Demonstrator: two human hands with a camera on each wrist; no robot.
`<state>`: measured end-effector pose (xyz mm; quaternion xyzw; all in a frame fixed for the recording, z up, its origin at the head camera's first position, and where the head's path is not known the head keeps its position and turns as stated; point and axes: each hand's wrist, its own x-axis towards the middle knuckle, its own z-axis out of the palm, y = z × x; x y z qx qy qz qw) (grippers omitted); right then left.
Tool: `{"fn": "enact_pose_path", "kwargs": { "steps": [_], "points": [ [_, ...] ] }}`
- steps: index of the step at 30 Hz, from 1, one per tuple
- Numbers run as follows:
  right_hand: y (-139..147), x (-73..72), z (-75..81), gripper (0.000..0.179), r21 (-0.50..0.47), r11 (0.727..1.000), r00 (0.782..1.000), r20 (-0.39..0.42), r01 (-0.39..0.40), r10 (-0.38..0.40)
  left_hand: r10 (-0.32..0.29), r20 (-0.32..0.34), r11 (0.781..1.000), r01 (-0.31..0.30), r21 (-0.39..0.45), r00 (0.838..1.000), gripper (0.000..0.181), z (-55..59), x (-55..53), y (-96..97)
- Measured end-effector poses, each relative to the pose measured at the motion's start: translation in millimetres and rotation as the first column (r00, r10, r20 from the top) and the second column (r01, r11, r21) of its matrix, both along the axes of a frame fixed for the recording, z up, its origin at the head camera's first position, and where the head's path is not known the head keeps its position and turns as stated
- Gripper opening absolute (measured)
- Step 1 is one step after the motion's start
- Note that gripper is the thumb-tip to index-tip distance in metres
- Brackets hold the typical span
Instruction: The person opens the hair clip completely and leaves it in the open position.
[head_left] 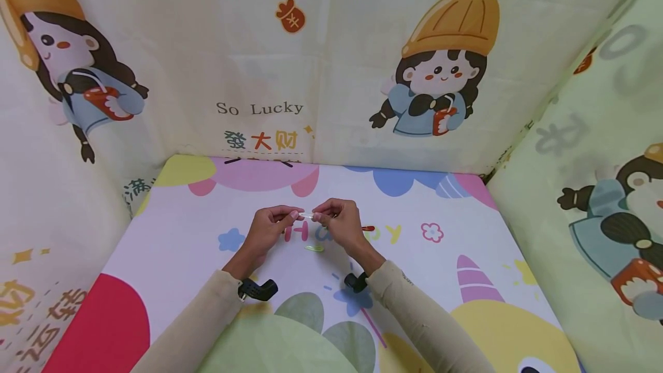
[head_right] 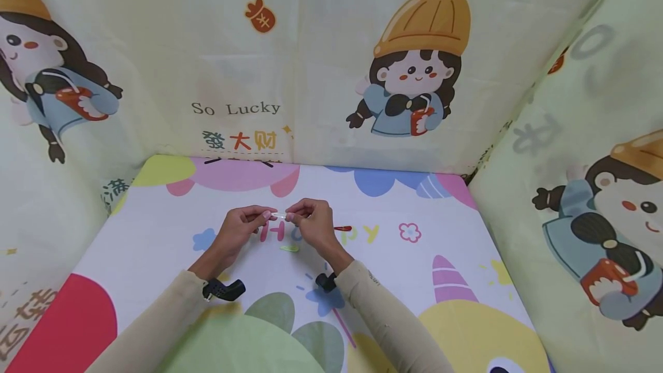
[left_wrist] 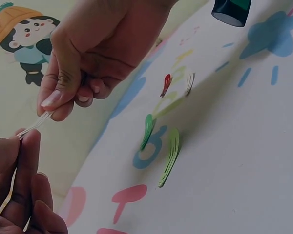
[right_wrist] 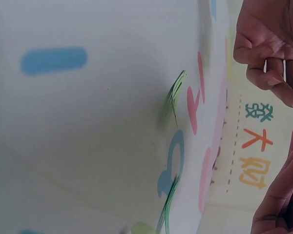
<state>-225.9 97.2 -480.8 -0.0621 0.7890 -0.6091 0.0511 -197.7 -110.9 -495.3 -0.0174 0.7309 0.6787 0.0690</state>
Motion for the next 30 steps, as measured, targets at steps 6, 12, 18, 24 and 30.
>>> {"fn": "enact_pose_path", "kwargs": {
  "steps": [6, 12, 18, 24, 30],
  "points": [
    [-0.8, 0.0, -0.1, 0.005, -0.011, 1.0, 1.0, 0.012, 0.004, -0.004, 0.012, 0.012, 1.0, -0.012, 0.004, 1.0, 0.03, -0.5, 0.5, 1.1],
    [-1.5, -0.5, -1.0, 0.007, -0.009, 1.0, 1.0, 0.015, 0.012, -0.012, 0.025, 0.013, 1.0, -0.025, 0.005, 1.0, 0.029, -2.0, 0.0, 2.4],
    [-0.9, -0.4, -1.5, 0.007, -0.012, 1.0, 1.0, 0.012, 0.008, -0.008, 0.031, 0.007, 1.0, -0.031, -0.005, 1.0, 0.029, -2.0, 0.2, 3.5],
    [0.3, -0.2, -2.1, 0.005, -0.022, 1.0, 1.0, 0.016, 0.005, -0.004, 0.032, 0.004, 0.999, -0.032, -0.002, 0.999, 0.029, -2.2, 0.6, 3.9],
    [1.0, 0.2, -2.5, 0.004, -0.033, 0.999, 1.0, 0.03, 0.007, -0.006, 0.03, 0.013, 1.0, -0.03, -0.006, 0.999, 0.029, -1.6, 1.3, 4.8]
  ]
}}
